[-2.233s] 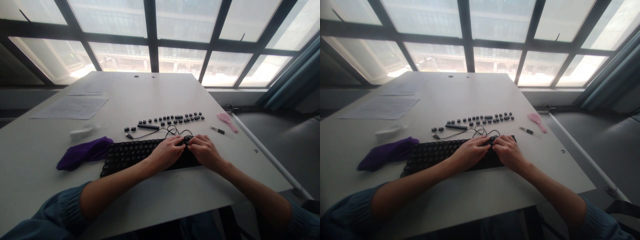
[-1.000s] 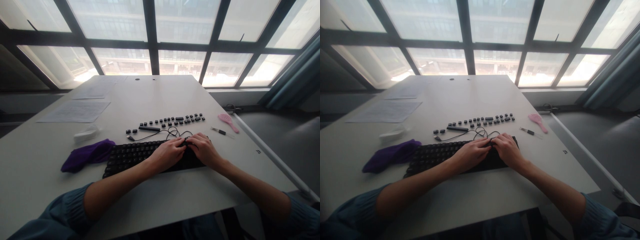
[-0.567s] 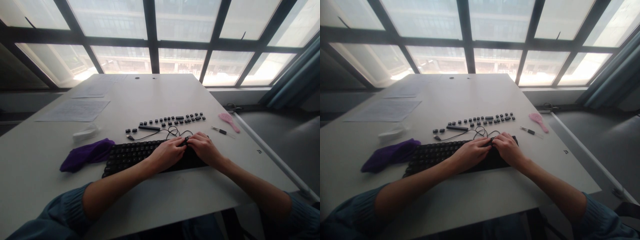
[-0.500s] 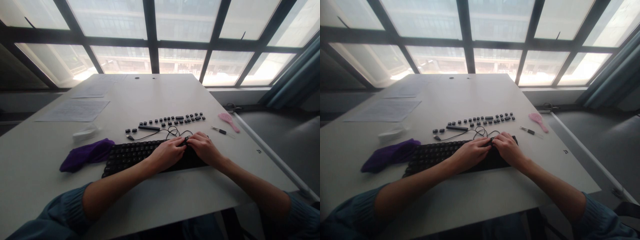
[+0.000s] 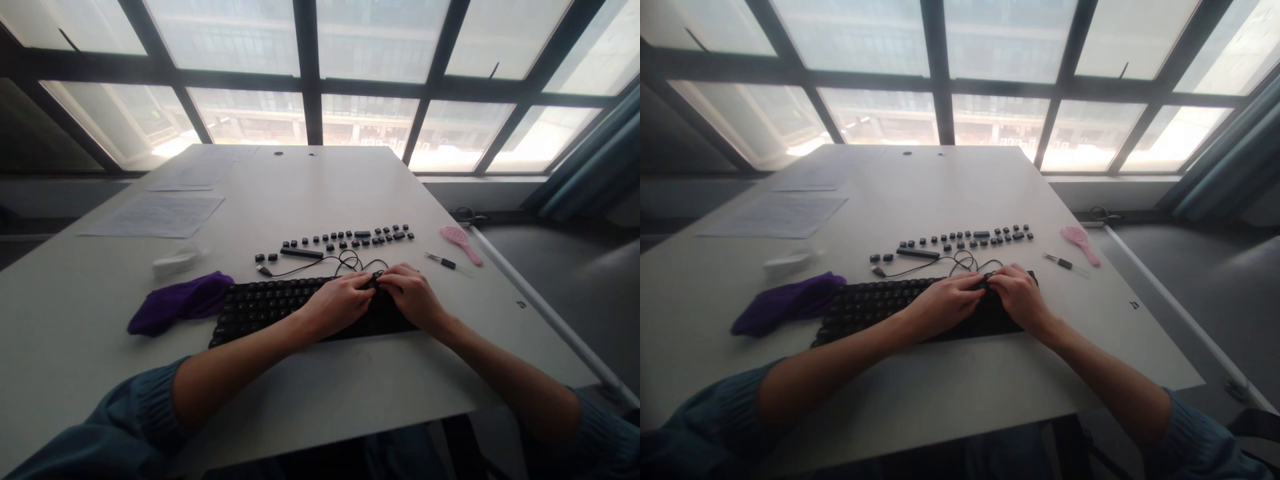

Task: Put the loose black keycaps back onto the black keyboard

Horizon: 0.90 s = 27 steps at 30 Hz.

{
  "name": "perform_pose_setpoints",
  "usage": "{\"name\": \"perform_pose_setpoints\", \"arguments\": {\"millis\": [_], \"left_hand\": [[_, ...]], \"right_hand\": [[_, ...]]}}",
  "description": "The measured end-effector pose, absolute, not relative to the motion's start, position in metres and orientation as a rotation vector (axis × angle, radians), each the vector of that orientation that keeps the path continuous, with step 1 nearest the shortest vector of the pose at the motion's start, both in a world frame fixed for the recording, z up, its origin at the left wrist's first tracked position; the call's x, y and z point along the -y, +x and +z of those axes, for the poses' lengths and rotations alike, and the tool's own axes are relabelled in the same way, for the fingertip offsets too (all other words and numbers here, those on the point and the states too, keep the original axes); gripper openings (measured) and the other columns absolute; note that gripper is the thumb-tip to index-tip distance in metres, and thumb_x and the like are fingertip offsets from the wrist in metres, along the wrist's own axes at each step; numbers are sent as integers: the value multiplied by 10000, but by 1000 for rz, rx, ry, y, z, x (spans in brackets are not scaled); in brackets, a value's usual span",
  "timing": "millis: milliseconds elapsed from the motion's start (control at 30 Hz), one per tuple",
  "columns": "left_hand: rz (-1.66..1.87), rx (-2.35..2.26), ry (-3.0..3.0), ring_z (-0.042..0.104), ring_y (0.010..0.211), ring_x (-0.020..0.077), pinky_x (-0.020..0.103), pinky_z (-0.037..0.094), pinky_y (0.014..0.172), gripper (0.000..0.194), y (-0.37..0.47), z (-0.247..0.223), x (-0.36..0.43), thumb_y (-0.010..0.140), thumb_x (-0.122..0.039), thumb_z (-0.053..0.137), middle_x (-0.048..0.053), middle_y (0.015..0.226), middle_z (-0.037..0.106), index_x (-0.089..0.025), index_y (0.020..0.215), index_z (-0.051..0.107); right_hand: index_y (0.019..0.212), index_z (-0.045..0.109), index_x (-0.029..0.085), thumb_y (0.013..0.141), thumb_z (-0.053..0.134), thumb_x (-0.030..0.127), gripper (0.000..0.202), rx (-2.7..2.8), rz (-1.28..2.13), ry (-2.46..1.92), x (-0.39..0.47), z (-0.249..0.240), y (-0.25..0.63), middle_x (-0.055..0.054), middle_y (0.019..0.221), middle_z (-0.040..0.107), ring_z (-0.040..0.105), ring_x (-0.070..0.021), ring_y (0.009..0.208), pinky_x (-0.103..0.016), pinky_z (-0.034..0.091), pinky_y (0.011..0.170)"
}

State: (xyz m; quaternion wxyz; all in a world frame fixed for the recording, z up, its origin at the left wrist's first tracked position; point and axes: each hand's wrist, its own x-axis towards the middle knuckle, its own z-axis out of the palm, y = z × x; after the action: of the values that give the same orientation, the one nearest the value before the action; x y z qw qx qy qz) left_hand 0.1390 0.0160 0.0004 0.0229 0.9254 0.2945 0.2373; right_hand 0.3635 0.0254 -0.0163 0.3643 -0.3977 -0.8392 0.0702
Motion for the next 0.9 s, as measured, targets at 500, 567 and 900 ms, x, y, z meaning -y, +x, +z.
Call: {"name": "perform_pose_setpoints", "arguments": {"millis": [500,567,900], "left_hand": [[757,-878,2902,633,1268,271,392,528,1110,246,141,-1,-16,993,-181,505,144,1333,663,-129,1102,719],[752,-868,2899,624,1281,268,387,518,1123,247,141,-1,-16,994,-179,503,147,1337,659,-125,1118,711],[748,-825,2836,603,1310,258,409,500,1141,206,140,-2,-19,989,-174,523,143,1334,658,-152,1093,699]], "right_hand": [[1049,761,167,995,534,141,235,2243,-2,-973,-13,-17,359,-124,1233,735,660,-277,1204,-466,560,1041],[1161,736,150,1006,520,156,266,2298,-42,-981,-8,-19,359,-136,1299,709,635,-282,1273,-477,530,1097],[1400,601,107,1024,504,228,406,2368,-158,-1045,5,-29,360,-176,1435,599,534,-311,1389,-542,449,1172]]}}
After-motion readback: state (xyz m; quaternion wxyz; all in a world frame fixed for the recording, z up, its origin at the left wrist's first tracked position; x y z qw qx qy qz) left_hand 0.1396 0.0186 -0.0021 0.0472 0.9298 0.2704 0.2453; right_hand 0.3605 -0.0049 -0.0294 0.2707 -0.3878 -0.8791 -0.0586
